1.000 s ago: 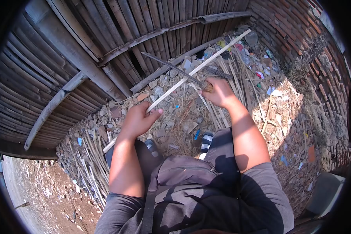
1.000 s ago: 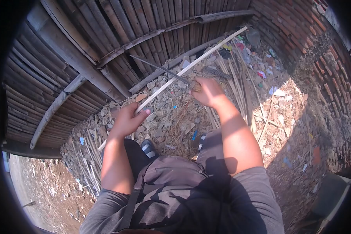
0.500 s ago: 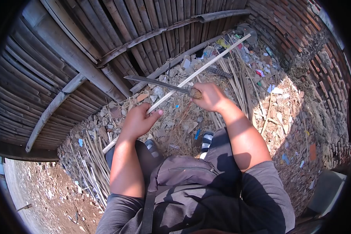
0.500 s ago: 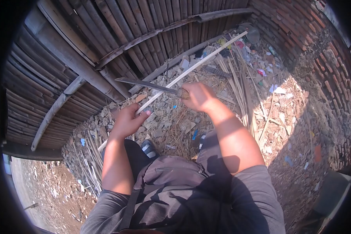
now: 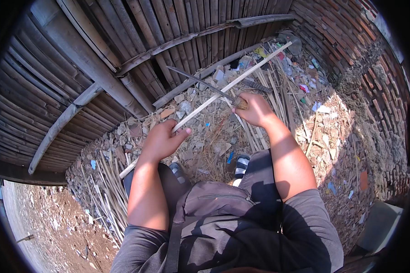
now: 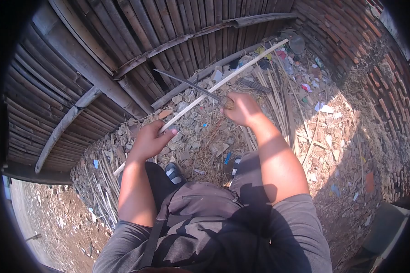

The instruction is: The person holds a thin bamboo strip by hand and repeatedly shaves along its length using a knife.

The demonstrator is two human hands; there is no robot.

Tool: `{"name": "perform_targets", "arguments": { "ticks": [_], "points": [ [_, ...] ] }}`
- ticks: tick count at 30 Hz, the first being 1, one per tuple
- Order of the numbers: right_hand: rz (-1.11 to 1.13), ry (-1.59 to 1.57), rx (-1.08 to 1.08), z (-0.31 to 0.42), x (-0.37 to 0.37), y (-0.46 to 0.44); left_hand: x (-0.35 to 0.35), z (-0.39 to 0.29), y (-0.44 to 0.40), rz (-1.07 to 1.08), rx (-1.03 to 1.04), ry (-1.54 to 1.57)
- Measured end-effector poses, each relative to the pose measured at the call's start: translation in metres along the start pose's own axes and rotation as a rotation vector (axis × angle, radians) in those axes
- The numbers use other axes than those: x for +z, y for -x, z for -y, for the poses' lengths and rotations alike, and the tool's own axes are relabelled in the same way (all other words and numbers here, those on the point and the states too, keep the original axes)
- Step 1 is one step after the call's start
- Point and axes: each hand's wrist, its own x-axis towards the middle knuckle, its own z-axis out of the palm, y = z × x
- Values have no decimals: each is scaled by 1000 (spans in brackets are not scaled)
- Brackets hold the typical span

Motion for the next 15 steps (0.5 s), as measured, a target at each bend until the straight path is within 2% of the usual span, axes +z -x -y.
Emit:
{"name": "perform_targets", "arguments": {
  "ticks": [15],
  "points": [
    [67, 29, -25, -7, 11, -2, -1, 1, -2, -10, -78, -43]
  ]
}}
